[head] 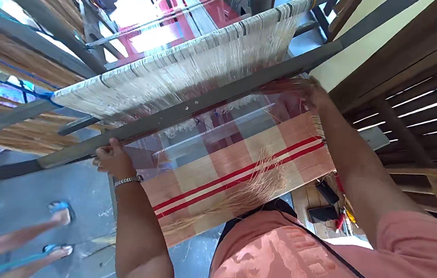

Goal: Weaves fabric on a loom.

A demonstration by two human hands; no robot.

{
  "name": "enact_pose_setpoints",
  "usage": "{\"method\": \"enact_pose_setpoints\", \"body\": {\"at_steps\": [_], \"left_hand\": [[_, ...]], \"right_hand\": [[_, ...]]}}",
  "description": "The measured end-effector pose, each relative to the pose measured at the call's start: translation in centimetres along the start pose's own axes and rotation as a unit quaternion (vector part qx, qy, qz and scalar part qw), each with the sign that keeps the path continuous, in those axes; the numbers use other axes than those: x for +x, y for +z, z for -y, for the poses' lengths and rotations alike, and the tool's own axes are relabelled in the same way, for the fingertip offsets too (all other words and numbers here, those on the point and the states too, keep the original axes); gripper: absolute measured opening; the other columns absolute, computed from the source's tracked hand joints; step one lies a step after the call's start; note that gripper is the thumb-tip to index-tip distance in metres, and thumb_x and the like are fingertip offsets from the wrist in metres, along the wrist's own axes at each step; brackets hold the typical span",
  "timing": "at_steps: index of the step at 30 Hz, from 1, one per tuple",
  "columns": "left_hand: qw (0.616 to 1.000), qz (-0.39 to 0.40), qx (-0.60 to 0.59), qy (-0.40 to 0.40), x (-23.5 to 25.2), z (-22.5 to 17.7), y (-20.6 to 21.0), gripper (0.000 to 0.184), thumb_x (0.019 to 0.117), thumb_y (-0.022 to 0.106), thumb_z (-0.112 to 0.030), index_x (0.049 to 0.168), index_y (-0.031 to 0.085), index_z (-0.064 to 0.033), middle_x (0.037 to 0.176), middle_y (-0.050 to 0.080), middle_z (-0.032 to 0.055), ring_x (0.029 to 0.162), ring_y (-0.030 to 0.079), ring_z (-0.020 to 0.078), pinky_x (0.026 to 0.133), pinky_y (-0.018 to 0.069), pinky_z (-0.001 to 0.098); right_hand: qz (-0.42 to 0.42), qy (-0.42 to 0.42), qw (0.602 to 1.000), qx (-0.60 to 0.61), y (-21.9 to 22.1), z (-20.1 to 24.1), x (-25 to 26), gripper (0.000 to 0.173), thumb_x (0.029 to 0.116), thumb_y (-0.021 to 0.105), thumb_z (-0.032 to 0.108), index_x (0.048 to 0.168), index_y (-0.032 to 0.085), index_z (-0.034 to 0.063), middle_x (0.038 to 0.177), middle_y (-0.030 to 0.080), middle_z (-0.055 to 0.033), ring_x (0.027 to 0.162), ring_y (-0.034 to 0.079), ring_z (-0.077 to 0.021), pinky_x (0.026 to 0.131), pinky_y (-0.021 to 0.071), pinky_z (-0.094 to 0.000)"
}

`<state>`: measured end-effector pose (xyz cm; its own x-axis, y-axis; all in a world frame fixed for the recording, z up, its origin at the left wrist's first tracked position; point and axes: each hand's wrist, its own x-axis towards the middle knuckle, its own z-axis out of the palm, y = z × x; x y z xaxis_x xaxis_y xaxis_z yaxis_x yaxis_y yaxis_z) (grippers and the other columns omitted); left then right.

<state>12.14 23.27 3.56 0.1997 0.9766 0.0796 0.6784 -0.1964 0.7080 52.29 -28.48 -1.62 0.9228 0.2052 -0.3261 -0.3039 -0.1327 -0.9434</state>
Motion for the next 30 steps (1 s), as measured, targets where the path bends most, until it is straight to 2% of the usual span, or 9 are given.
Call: {"method": "enact_pose_setpoints", "body": {"at_steps": [2,4,5,9,12,16,23,27,30], "left_hand": [[0.999,-0.015,-0.034,-0.026,0.5,1.7,-0.5,0.098,0.0905,0.060,-0.070,0.150,0.035,0.0033,0.152,0.039,0.0339,0.143,0.038,0.0481,0.114,0.0338,0.0618],[0.987,0.022,-0.136,-0.083,0.5,2.5,-1.0,0.112,0.0852,0.069,-0.070,0.159,0.018,-0.0012,0.156,0.039,0.0275,0.142,0.044,0.0362,0.115,0.0401,0.0508],[0.978,0.055,-0.168,-0.113,0.5,2.4,-1.1,0.112,0.0858,0.066,-0.071,0.161,0.015,-0.0048,0.156,0.038,0.0270,0.141,0.045,0.0372,0.112,0.0425,0.0533],[0.942,0.170,-0.236,-0.166,1.1,3.1,-0.6,0.098,0.0888,0.052,-0.080,0.161,0.023,-0.0210,0.154,0.047,0.0187,0.127,0.060,0.0361,0.098,0.0546,0.0538],[0.939,0.176,-0.252,-0.153,2.6,4.5,-0.1,0.096,0.0861,0.055,-0.081,0.160,0.027,-0.0264,0.150,0.052,0.0166,0.123,0.064,0.0340,0.095,0.0573,0.0528],[0.961,0.149,-0.202,-0.117,3.3,5.2,0.0,0.096,0.0830,0.058,-0.082,0.152,0.043,-0.0176,0.150,0.051,0.0160,0.133,0.053,0.0335,0.103,0.0479,0.0586],[0.947,0.209,-0.204,-0.136,3.7,5.4,0.2,0.087,0.0907,0.041,-0.082,0.146,0.053,-0.0162,0.144,0.059,0.0098,0.132,0.055,0.0282,0.105,0.0454,0.0567],[0.936,0.159,-0.274,-0.154,2.1,6.6,-0.4,0.082,0.0951,0.033,-0.080,0.142,0.058,-0.0182,0.144,0.060,0.0051,0.135,0.053,0.0245,0.106,0.0436,0.0572],[0.925,0.016,-0.352,-0.145,1.0,9.7,-1.2,0.069,0.1021,0.047,-0.061,0.145,0.049,-0.0068,0.138,0.060,0.0154,0.122,0.060,0.0271,0.097,0.0517,0.0503]], "right_hand": [[0.116,0.015,0.981,-0.158,1.8,0.4,0.2,0.066,0.1089,0.036,0.054,0.165,0.021,0.0236,0.156,0.050,-0.0073,0.138,0.054,-0.0242,0.110,0.0468,-0.0476],[0.109,0.028,0.972,-0.204,1.7,0.5,0.6,0.073,0.1034,0.036,0.067,0.165,0.025,0.0296,0.160,0.044,-0.0090,0.144,0.045,-0.0317,0.113,0.0406,-0.0589],[0.095,0.028,0.971,-0.217,1.6,0.9,0.4,0.074,0.1031,0.037,0.068,0.165,0.023,0.0289,0.161,0.042,-0.0113,0.144,0.045,-0.0347,0.112,0.0409,-0.0610],[0.095,-0.017,0.943,-0.319,1.6,1.2,-1.8,0.072,0.1066,0.046,0.054,0.164,0.024,0.0163,0.151,0.052,-0.0222,0.131,0.057,-0.0424,0.107,0.0464,-0.0623],[0.067,-0.063,0.918,-0.385,1.8,-0.2,-3.7,0.064,0.1087,0.048,0.044,0.159,0.033,0.0075,0.138,0.059,-0.0290,0.123,0.061,-0.0466,0.104,0.0460,-0.0666],[-0.011,-0.106,0.877,-0.469,1.4,-1.9,-6.7,0.055,0.1119,0.034,0.037,0.144,0.050,-0.0042,0.130,0.061,-0.0342,0.122,0.060,-0.0497,0.105,0.0443,-0.0674],[-0.070,-0.141,0.859,-0.488,1.3,-5.3,-8.1,0.053,0.1120,0.027,0.029,0.136,0.054,-0.0091,0.129,0.061,-0.0355,0.125,0.058,-0.0502,0.106,0.0428,-0.0643],[-0.069,-0.128,0.858,-0.492,1.6,-5.5,-7.9,0.053,0.1124,0.024,0.028,0.137,0.053,-0.0088,0.131,0.060,-0.0347,0.126,0.058,-0.0497,0.107,0.0420,-0.0639],[-0.079,-0.124,0.846,-0.512,1.7,-5.5,-7.9,0.052,0.1124,0.023,0.027,0.137,0.052,-0.0087,0.130,0.061,-0.0348,0.125,0.059,-0.0493,0.106,0.0433,-0.0643]]}}
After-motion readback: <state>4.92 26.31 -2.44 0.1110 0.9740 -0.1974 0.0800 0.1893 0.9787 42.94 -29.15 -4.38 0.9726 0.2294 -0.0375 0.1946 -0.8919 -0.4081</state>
